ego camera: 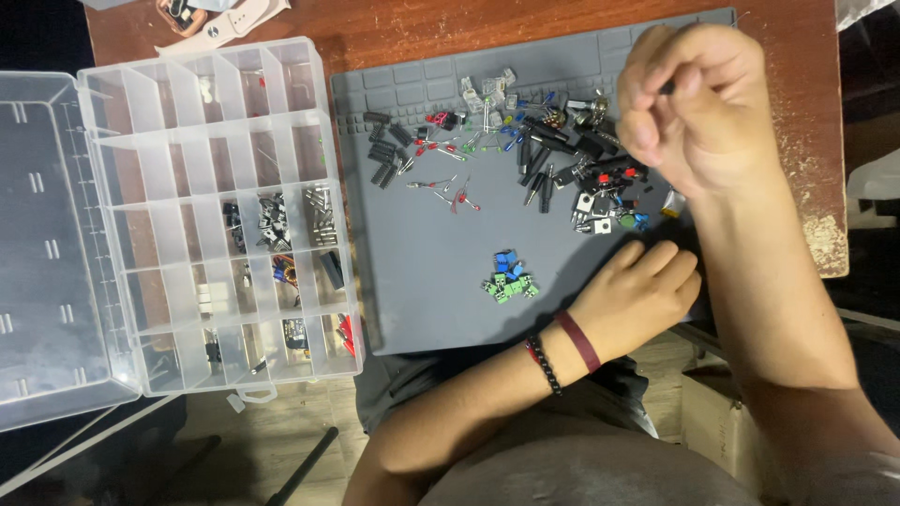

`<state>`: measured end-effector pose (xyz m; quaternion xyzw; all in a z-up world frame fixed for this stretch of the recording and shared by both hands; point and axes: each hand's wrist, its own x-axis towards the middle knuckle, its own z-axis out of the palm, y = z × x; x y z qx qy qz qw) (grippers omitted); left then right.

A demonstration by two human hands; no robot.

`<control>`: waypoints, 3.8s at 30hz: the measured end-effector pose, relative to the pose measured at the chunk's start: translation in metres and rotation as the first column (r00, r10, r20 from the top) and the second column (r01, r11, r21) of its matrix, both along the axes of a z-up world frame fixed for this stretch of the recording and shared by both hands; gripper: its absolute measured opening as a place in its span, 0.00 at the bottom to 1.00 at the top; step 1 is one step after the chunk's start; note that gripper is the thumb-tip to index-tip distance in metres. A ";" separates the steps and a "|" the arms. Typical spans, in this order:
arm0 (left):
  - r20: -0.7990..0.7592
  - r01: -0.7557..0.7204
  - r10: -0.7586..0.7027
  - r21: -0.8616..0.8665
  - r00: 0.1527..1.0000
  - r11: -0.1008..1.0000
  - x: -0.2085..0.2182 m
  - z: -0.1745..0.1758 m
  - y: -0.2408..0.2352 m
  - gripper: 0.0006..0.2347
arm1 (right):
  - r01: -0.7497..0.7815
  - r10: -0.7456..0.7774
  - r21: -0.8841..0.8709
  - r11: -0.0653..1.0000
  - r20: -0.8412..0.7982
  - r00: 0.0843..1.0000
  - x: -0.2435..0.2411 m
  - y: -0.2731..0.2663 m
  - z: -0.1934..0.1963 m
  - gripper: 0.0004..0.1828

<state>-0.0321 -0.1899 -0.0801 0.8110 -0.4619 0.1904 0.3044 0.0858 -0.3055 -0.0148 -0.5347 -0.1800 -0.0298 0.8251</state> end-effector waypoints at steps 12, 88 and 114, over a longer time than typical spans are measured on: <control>-0.343 -0.292 0.248 -0.081 0.906 0.953 0.062 0.016 0.120 0.07 | 0.123 -0.132 -0.123 0.985 -0.067 0.989 -0.041 -0.010 -0.012 0.10; -0.656 -0.478 0.079 -0.457 0.751 0.750 0.038 0.068 0.192 0.05 | 0.495 -0.438 -0.554 0.669 0.245 0.865 -0.097 0.145 -0.017 0.05; -0.146 -0.669 0.722 0.288 0.676 0.685 0.045 0.068 0.369 0.09 | 0.332 -0.590 -0.707 0.625 -0.150 0.793 -0.127 0.023 -0.014 0.03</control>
